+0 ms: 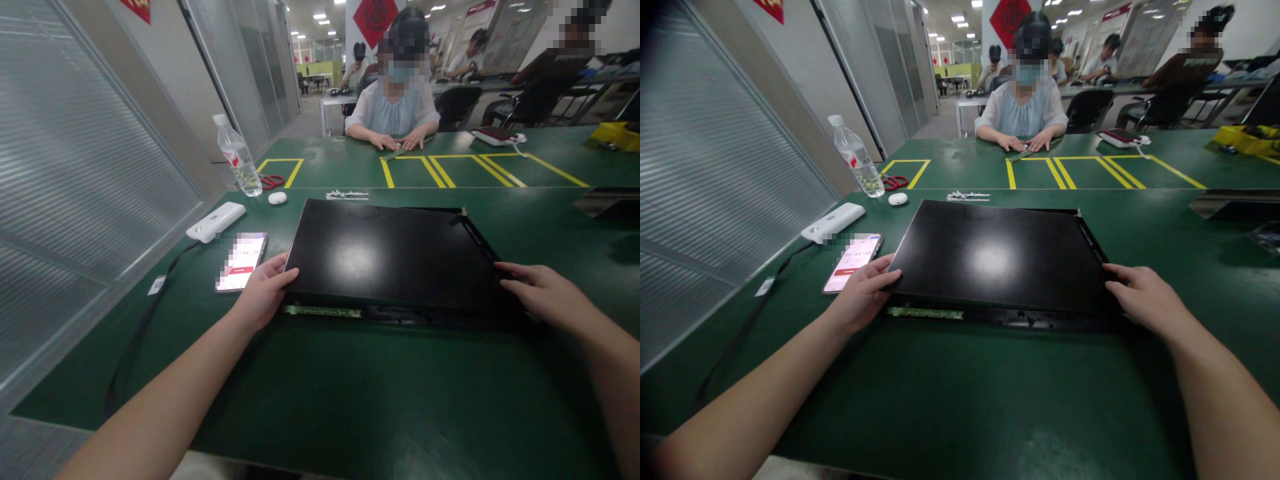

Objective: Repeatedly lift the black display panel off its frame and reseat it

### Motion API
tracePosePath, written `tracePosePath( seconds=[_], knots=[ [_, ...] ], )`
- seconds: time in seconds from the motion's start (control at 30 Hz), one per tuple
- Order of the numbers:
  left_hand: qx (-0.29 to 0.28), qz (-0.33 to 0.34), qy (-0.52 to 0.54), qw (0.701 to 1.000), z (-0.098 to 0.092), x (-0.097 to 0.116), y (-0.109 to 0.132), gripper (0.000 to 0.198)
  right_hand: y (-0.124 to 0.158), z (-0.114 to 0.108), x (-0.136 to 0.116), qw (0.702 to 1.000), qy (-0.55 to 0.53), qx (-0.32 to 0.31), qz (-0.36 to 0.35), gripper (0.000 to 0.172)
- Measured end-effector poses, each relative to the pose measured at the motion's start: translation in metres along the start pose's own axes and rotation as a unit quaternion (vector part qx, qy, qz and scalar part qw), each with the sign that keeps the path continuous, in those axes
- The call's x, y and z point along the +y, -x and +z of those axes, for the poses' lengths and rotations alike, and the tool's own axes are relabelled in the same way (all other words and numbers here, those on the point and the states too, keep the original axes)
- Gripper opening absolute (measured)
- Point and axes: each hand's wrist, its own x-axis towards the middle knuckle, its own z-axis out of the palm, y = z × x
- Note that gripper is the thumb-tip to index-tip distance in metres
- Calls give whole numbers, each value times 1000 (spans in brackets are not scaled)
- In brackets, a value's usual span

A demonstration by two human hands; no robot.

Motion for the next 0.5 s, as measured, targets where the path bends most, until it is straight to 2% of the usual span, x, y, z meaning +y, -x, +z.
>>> tracePosePath(
  seconds=[0.1, 0.23, 0.4, 0.5],
  knots=[
    [3, -1, 0, 1000, -1, 0, 0, 50, 5, -1, -8, 999, -9, -20, 32, 45],
    [10, -5, 4, 1000, -1, 0, 0, 49, 10, -1, -15, 997, -37, -15, 60, 57],
    [12, -4, 9, 1000, -2, -1, -1, 50, 11, 0, -10, 995, -83, 14, 60, 60],
    [9, -2, 6, 1000, -3, 0, -2, 54, 7, 0, -4, 996, -75, 13, 50, 61]
  ],
)
